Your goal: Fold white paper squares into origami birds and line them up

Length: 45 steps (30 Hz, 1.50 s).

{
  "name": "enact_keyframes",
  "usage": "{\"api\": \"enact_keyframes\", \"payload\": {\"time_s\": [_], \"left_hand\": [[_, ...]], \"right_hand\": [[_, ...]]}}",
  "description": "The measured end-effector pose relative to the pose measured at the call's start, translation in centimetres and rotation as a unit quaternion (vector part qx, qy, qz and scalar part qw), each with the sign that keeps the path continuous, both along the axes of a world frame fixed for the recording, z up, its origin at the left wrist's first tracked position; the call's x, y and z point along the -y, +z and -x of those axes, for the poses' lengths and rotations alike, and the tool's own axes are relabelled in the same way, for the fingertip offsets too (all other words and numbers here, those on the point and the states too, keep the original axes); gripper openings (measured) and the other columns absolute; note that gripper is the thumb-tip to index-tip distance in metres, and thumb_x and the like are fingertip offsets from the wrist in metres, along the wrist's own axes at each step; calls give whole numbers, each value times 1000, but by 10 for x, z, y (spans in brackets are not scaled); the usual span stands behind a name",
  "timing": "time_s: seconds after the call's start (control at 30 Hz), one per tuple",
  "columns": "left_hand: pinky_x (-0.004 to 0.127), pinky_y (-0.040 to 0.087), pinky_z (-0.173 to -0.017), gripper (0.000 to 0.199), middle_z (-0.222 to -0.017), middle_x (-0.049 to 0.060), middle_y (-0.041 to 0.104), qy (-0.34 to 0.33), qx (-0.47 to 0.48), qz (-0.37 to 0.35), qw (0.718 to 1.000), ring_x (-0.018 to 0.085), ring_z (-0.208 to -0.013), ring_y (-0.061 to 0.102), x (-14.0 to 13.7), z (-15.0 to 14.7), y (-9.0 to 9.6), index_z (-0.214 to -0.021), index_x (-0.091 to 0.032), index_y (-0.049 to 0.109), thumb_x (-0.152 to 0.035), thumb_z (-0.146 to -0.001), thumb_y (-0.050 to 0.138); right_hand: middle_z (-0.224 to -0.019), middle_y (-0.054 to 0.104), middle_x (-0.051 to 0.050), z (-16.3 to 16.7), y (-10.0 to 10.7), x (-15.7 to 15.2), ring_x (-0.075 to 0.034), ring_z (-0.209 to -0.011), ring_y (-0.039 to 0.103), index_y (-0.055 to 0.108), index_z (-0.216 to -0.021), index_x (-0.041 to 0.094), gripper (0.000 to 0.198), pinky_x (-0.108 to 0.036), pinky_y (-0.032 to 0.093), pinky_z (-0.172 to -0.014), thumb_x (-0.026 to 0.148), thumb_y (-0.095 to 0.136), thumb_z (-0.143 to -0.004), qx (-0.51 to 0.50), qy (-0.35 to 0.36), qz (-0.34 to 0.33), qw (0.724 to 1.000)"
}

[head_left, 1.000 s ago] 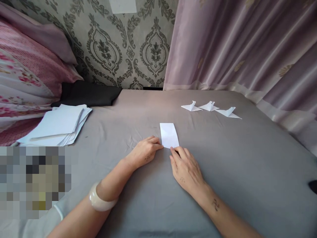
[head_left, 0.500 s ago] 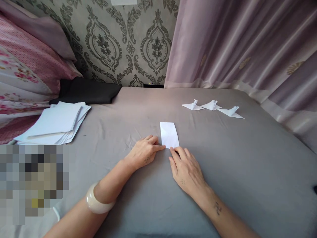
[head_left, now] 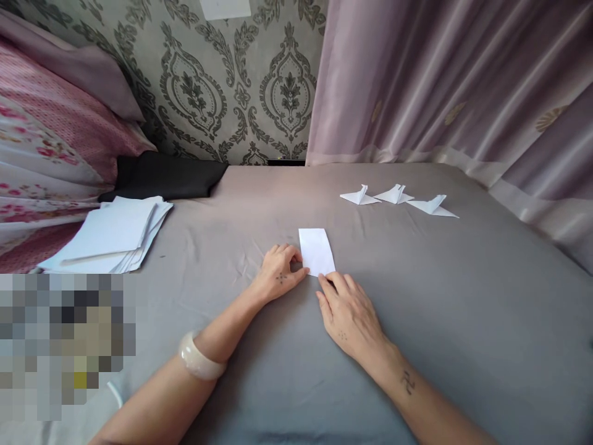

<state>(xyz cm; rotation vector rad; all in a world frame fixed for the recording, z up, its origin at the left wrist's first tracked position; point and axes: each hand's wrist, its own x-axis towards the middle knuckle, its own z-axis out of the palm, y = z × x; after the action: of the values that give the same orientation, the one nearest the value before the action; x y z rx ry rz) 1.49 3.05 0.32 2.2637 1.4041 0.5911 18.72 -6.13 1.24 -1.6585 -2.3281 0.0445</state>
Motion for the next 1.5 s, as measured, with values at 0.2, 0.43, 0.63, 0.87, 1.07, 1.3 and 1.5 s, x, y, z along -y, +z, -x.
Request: {"api": "enact_keyframes", "payload": {"time_s": [0.2, 0.43, 0.63, 0.87, 1.07, 1.3, 1.5], "left_hand": [[37, 47, -79, 14, -87, 3, 63, -19, 30, 48, 998, 21, -86, 56, -2, 7, 2, -87, -20, 60, -21, -74, 58], [30, 49, -69, 27, -80, 3, 64, 1, 65, 84, 994, 18, -77, 57, -1, 9, 12, -85, -17, 65, -11, -65, 47], [24, 44, -58, 25, -74, 1, 63, 37, 125, 121, 984, 13, -63, 54, 3, 10, 18, -84, -16, 65, -15, -70, 44], [27, 46, -62, 26, -84, 3, 64, 61, 164, 28, 984, 15, -70, 56, 4, 12, 15, -91, -17, 60, -14, -72, 43], [41, 41, -87, 36, -103, 9, 64, -22, 66, -414, 908, 23, -97, 58, 34, 13, 19, -112, -23, 52, -13, -77, 55], [40, 40, -84, 14, -102, 8, 69, -133, -54, -334, 932, 23, -95, 62, 53, -16, 15, -102, -19, 58, -24, -93, 49], [39, 50, -76, 21, -94, 11, 70, -154, -97, -248, 951, 25, -88, 65, 41, -16, 4, -94, -14, 60, -30, -96, 46]], "right_hand": [[-103, 65, -11, -6, 1, -2, -24, -94, 58, 62, -119, 15, 32, -38, 50, -81, 19, 42, -95, -73, 4, 17, 997], [-94, 72, -8, -36, -8, -16, -18, -77, 66, 68, -92, 19, 23, -32, 51, -74, 22, 46, -85, -354, -185, 25, 916], [-80, 72, -7, -37, -5, -21, -18, -68, 65, 69, -91, 18, 30, -30, 49, -65, 37, 46, -86, -382, -229, 71, 892], [-78, 62, -1, -17, -9, -26, -13, -61, 54, 67, -81, 21, 15, -26, 45, -59, 34, 60, -81, -306, -132, 21, 943], [-88, 62, -6, -19, -2, -23, -16, -81, 58, 70, -93, 21, 25, -30, 46, -78, 14, 46, -92, -183, -15, -138, 973], [-92, 60, -6, -31, -6, -25, -16, -78, 55, 72, -96, 21, 31, -30, 45, -77, 8, 45, -90, -85, 1, -133, 988], [-100, 60, -5, -34, -14, -25, -15, -78, 56, 72, -102, 27, 32, -27, 46, -69, 10, 46, -91, -77, -41, -67, 994]]}}
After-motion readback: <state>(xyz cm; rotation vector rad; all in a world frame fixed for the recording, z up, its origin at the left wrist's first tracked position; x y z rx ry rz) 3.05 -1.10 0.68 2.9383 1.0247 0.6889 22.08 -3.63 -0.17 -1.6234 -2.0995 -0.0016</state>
